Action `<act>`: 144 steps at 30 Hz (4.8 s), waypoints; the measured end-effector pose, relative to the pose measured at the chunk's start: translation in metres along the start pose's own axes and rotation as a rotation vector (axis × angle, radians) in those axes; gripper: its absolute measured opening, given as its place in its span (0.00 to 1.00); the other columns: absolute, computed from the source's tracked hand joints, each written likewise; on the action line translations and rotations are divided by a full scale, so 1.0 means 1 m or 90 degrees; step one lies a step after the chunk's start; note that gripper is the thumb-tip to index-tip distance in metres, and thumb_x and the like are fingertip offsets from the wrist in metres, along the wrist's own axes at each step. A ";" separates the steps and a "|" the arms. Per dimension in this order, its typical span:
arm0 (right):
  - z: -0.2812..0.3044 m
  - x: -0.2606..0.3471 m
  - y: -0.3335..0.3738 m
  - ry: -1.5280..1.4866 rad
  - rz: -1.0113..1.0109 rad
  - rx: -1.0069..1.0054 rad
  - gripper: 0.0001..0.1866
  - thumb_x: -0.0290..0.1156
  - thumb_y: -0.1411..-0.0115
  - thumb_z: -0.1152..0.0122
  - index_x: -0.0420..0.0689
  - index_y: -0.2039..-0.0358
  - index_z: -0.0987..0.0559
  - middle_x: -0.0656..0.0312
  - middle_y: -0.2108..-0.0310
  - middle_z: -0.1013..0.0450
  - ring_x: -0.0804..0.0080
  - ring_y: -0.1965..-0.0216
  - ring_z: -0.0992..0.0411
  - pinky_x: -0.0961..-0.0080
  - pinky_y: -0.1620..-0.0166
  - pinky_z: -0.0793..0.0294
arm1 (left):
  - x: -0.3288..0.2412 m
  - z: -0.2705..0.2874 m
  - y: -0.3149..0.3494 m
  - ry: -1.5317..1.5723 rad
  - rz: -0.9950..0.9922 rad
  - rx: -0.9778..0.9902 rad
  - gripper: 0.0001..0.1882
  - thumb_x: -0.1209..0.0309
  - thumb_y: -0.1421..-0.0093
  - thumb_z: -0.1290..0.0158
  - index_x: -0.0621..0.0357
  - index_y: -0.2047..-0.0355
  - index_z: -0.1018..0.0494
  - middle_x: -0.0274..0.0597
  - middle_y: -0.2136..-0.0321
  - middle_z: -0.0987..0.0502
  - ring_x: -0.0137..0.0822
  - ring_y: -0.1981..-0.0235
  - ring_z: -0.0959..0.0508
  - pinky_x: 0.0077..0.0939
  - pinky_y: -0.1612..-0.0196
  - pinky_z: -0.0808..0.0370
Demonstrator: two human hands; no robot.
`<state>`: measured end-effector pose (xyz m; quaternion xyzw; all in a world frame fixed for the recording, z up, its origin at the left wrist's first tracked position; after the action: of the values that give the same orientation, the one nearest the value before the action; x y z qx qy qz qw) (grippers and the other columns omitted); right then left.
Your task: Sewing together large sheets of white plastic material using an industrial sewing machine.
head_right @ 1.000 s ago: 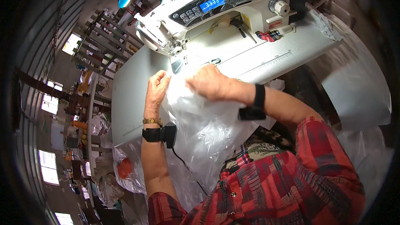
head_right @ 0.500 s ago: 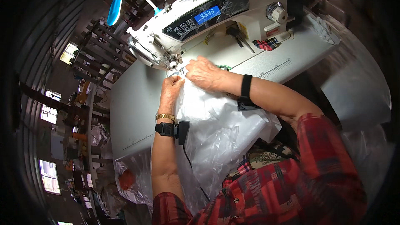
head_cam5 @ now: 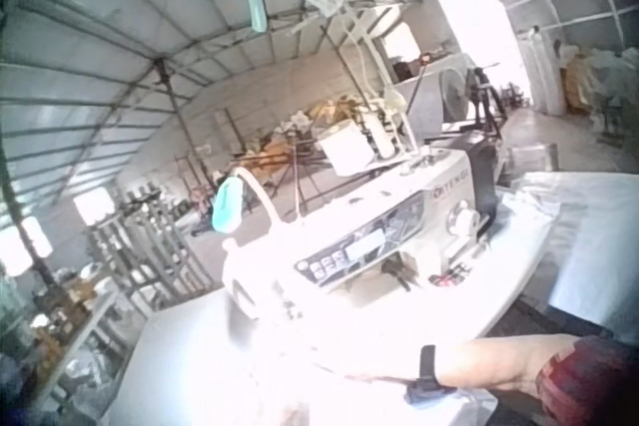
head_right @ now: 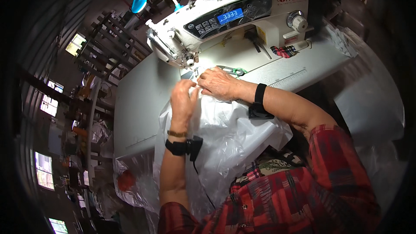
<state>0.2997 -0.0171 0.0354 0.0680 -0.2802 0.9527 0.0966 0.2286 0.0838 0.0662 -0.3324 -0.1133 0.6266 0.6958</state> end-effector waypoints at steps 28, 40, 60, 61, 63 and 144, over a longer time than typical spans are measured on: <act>-0.016 -0.020 -0.012 -0.045 -0.228 -0.026 0.16 0.40 0.36 0.50 0.39 0.64 0.21 0.53 0.65 0.29 0.60 0.56 0.33 0.61 0.50 0.39 | 0.044 -0.027 -0.001 0.089 -0.024 0.239 0.28 0.59 0.42 0.42 0.63 0.45 0.30 0.59 0.45 0.32 0.53 0.42 0.32 0.40 0.40 0.35; 0.036 -0.039 0.007 -0.745 -0.409 -0.371 0.21 0.40 0.32 0.51 0.36 0.72 0.20 0.58 0.73 0.22 0.74 0.72 0.23 0.78 0.64 0.22 | -0.027 0.021 0.009 0.256 0.062 0.214 0.19 0.69 0.38 0.45 0.64 0.48 0.27 0.55 0.52 0.23 0.43 0.52 0.22 0.32 0.48 0.27; 0.125 0.107 0.010 0.179 0.290 -0.376 0.12 0.42 0.42 0.37 0.49 0.75 0.27 0.70 0.74 0.29 0.72 0.68 0.29 0.68 0.50 0.31 | -0.191 -0.011 0.089 0.977 0.462 0.215 0.19 0.63 0.36 0.45 0.71 0.56 0.28 0.44 0.63 0.22 0.31 0.61 0.21 0.26 0.54 0.25; 0.131 0.106 0.011 0.131 0.291 -0.444 0.12 0.41 0.42 0.37 0.49 0.75 0.26 0.70 0.74 0.29 0.73 0.69 0.28 0.68 0.51 0.31 | -0.188 -0.014 0.090 0.930 0.459 0.215 0.21 0.60 0.37 0.43 0.70 0.58 0.27 0.40 0.66 0.22 0.27 0.63 0.23 0.23 0.56 0.26; 0.133 0.069 0.003 -0.437 0.029 -0.541 0.10 0.35 0.37 0.41 0.47 0.75 0.23 0.64 0.73 0.24 0.75 0.71 0.27 0.76 0.60 0.26 | -0.184 -0.021 0.092 0.932 0.468 0.231 0.20 0.62 0.39 0.41 0.69 0.59 0.27 0.39 0.67 0.22 0.26 0.64 0.24 0.21 0.57 0.27; 0.015 0.223 0.092 -0.811 -0.350 0.132 0.19 0.38 0.40 0.35 0.38 0.59 0.30 0.61 0.69 0.28 0.79 0.67 0.31 0.77 0.65 0.29 | -0.050 0.076 0.059 0.107 -0.002 -0.321 0.04 0.72 0.41 0.43 0.58 0.71 0.26 0.39 0.84 0.25 0.32 0.85 0.26 0.22 0.77 0.26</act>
<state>0.0637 -0.0687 0.0406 0.6901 -0.1628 0.6903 0.1440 0.1289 0.0604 0.1008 -0.5459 -0.2085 0.5477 0.5988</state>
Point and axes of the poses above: each hand's wrist, its own y-axis away from the middle knuckle, its own z-axis out of the back of the hand, x = y × z, the point moved 6 cm from there along -y, towards the middle knuckle
